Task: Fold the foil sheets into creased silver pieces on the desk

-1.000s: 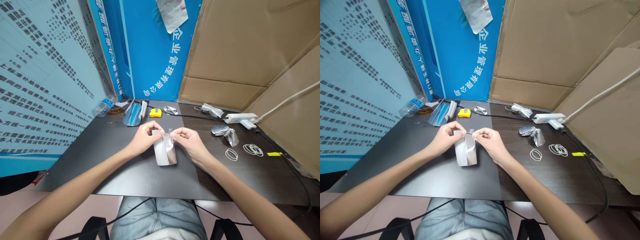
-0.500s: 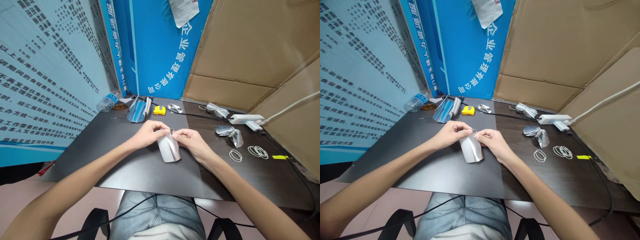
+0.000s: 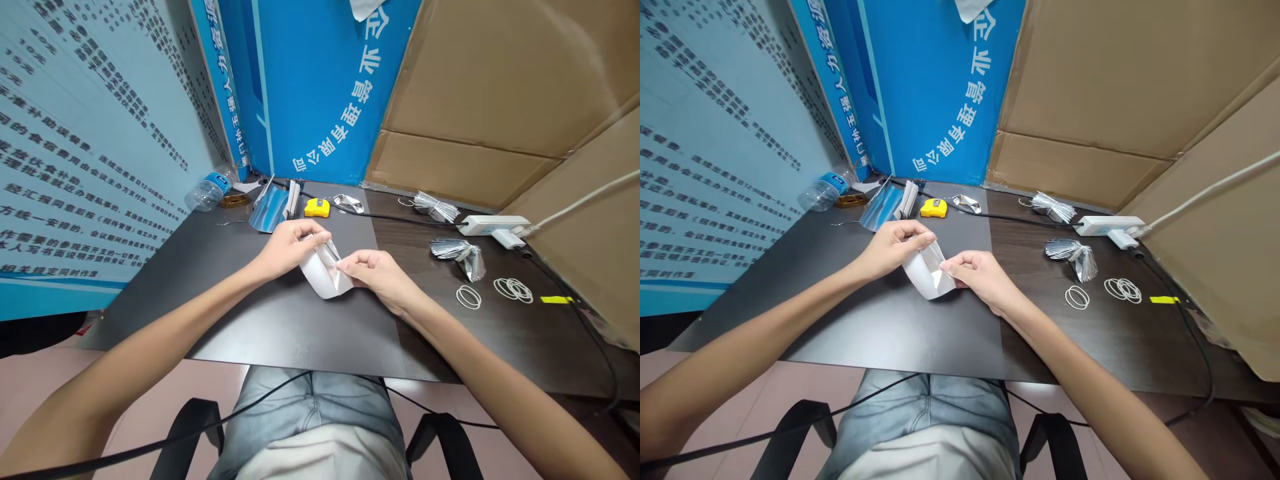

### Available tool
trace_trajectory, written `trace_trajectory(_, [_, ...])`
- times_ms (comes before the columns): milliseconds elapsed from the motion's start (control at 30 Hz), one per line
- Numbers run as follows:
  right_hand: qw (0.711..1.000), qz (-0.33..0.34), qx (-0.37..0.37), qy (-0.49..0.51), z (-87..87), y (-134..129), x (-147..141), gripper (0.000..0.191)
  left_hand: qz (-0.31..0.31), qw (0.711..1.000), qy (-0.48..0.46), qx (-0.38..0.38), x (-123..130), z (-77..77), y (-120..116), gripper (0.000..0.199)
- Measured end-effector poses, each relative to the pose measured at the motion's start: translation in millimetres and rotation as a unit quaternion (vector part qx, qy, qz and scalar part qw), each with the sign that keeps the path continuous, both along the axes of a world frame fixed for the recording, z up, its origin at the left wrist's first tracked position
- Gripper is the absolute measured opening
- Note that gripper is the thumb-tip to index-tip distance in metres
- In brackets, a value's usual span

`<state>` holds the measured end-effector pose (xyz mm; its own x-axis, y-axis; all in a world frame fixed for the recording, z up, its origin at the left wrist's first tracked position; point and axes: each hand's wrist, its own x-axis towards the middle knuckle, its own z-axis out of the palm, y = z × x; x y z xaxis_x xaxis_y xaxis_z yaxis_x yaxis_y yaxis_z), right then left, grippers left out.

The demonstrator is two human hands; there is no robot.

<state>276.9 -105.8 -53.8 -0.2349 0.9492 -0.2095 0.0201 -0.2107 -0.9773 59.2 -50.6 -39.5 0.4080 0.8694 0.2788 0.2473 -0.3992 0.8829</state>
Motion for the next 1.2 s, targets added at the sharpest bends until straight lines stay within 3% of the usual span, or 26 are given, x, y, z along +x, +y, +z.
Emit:
trace_trajectory(200, [0.996, 0.036, 0.048, -0.066, -3.7, -3, 0, 0.048, -0.014, 1.000, -0.012, -0.020, -5, -2.8, 8, 0.036])
trace_trajectory(400, [0.981, 0.079, 0.084, -0.156, -8.8, -3, 0, 0.030, -0.034, 0.999, 0.033, -0.026, -3, -19.9, 15, 0.036])
trace_trajectory(467, [0.956, 0.076, 0.128, -0.252, -7.6, -6, 0, 0.029, -0.037, 0.997, 0.072, -0.007, -2, -25.2, 17, 0.030])
trace_trajectory(600, [0.843, 0.119, 0.215, -0.478, -2.3, -15, -3, 0.023, -0.057, 0.978, 0.180, 0.085, 2, -29.9, 13, 0.027])
trace_trajectory(700, [0.783, 0.145, 0.253, -0.550, -1.1, -18, -6, 0.022, -0.046, 0.946, 0.270, 0.175, 6, -29.7, 9, 0.027])
trace_trajectory(800, [0.758, 0.140, 0.269, -0.577, -2.6, -19, -7, 0.024, -0.014, 0.898, 0.341, 0.277, 9, -28.6, 5, 0.025])
trace_trajectory(900, [0.742, 0.136, 0.276, -0.595, -4.2, -19, -7, 0.027, -0.015, 0.869, 0.396, 0.295, 11, -29.1, -2, 0.021])
trace_trajectory(1033, [0.730, 0.135, 0.290, -0.603, -6.4, -20, -7, 0.029, 0.000, 0.869, 0.424, 0.254, 9, -28.4, -21, 0.025])
trace_trajectory(1200, [0.725, 0.140, 0.310, -0.599, -9.8, -22, -6, 0.032, 0.004, 0.897, 0.406, 0.176, 3, -19.0, -40, 0.025])
